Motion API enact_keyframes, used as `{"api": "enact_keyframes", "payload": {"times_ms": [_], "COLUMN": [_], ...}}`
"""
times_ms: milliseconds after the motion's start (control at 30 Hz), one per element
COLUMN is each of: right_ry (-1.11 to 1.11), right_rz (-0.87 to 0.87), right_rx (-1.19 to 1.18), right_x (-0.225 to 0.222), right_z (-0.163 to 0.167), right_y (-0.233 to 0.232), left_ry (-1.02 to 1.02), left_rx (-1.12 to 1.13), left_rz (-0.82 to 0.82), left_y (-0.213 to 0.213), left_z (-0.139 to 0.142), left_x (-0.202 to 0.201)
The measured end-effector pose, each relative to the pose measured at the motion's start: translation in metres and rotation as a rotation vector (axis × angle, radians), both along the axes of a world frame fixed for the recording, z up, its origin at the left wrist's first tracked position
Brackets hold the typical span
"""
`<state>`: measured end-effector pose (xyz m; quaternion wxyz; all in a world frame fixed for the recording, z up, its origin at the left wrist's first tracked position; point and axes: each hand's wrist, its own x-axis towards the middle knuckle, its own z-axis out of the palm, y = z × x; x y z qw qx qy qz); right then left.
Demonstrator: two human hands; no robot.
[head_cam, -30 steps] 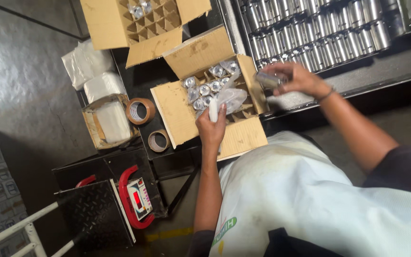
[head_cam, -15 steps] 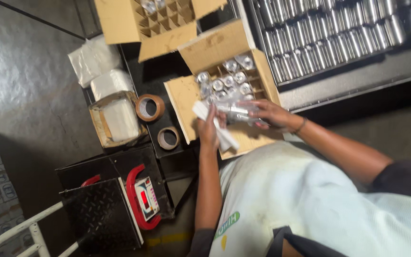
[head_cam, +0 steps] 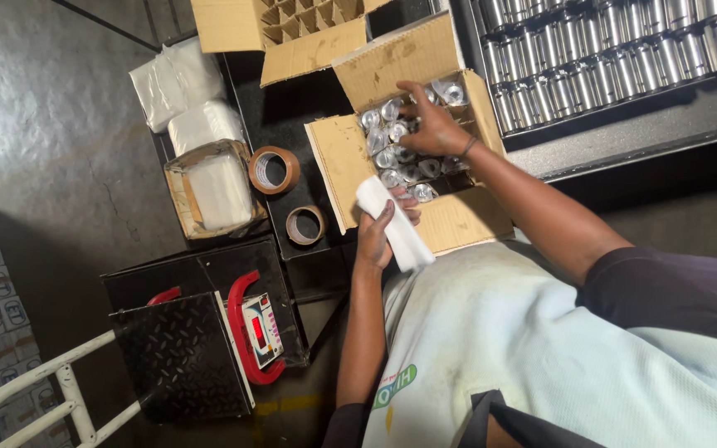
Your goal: The person wraps cylindrical metal parts in plastic sleeves and places them one at a time into the compartments of a partitioned cardboard box. When a box is filled, the person folds it closed and seals it with tape, then continues packing parts into another box.
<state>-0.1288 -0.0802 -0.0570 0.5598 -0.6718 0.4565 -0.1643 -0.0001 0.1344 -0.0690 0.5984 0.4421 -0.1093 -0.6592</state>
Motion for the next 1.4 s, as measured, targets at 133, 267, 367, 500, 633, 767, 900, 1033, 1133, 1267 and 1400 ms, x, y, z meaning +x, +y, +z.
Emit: {"api": "enact_keyframes", "payload": {"times_ms": [133, 267, 367, 500, 633, 767, 900, 1033, 1133, 1267, 1400], "right_ry": [-0.077, 0.009, -0.177, 0.18, -0.108, -0.327, 0.532, 0.647, 0.664, 0.045, -0.605], "right_rz": [-0.023, 0.14, -0.097, 0.129, 0.23, 0.118, -0.064, -0.421, -0.404, -0.187, -0.028], "right_rx": [-0.258, -0.625, -0.324, -0.331, -0.157, 0.14, -0.111, -0.414, -0.704, -0.018, 0.603], "right_x": [-0.034, -0.064, -0.091, -0.129, -0.135, -0.129, -0.156, -0.182, -0.178, -0.171, -0.159], "right_z": [0.013, 0.013, 0.005, 0.011, 0.047, 0.069, 0.035, -0.023, -0.033, -0.028, 0.008], "right_y": [0.053, 0.085, 0.062, 0.023, 0.033, 0.025, -0.069, -0.164, -0.176, -0.111, -0.002], "left_ry": [-0.141, 0.204, 0.139, -0.367, -1.05, -0.609, -1.463, -1.32, -1.226, -1.045, -0.999], "left_rx": [0.029, -0.025, 0.0, 0.121, -0.014, 0.07, 0.14, 0.2, 0.173, 0.169, 0.108], "left_rz": [0.23, 0.179, 0.102, -0.016, -0.201, -0.122, -0.017, -0.033, -0.002, 0.016, 0.026], "left_y": [-0.016, -0.037, -0.06, -0.091, -0.097, -0.093, -0.083, -0.068, -0.065, -0.068, -0.066], "left_z": [-0.006, -0.025, -0.031, -0.009, 0.039, 0.085, 0.116, 0.128, 0.122, 0.102, 0.081], "left_x": [-0.011, -0.038, -0.046, -0.049, -0.08, -0.088, -0.065, -0.064, -0.071, -0.065, -0.058]}}
